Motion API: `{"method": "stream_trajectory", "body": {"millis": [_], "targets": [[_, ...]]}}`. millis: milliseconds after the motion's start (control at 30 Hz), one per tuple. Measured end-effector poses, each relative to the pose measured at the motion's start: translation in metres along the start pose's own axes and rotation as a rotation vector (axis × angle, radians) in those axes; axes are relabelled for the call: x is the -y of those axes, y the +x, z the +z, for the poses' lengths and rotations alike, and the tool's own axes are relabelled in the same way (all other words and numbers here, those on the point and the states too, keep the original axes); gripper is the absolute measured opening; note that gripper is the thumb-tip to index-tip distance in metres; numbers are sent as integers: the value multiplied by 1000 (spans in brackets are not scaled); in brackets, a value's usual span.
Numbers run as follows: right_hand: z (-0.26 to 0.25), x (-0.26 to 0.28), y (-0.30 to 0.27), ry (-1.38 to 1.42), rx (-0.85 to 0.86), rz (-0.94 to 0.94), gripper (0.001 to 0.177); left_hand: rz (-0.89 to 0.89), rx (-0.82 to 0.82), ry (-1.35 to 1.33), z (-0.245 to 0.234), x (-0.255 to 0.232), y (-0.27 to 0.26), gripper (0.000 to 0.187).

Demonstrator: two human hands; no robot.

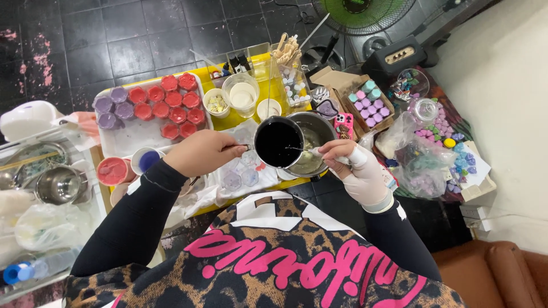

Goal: Preparing materials and cleaning containers for making candles.

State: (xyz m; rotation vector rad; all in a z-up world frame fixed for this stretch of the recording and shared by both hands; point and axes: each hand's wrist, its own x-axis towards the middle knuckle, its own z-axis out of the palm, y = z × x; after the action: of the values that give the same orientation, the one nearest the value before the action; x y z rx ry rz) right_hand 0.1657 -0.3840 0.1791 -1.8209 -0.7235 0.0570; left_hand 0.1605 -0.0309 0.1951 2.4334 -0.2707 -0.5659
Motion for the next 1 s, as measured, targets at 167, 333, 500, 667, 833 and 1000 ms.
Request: {"method": "stream_trajectory", "body": {"millis": [167,333,500,667,833,1000], "targets": [[-4,-5,4,47,48,-13,16,-133,-1,-7,1,-5,-15,41],[-7,-11,6,89,94,-26,15,-306,-38,40,0,-20,-30,41],[-9,-37,3,364,73,52,15,-277,-150,-16,15,-12,-40,43],[-13,-28,9,446,90,66,12,-277,-181,-186,31,-7,-45,44],[-7,-26,0,539,57,119,9,-271,-181,-255,39,-3,-51,42],[11,-32,-17,568,-69,221,10,-263,-192,-250,38,6,-66,42]]}}
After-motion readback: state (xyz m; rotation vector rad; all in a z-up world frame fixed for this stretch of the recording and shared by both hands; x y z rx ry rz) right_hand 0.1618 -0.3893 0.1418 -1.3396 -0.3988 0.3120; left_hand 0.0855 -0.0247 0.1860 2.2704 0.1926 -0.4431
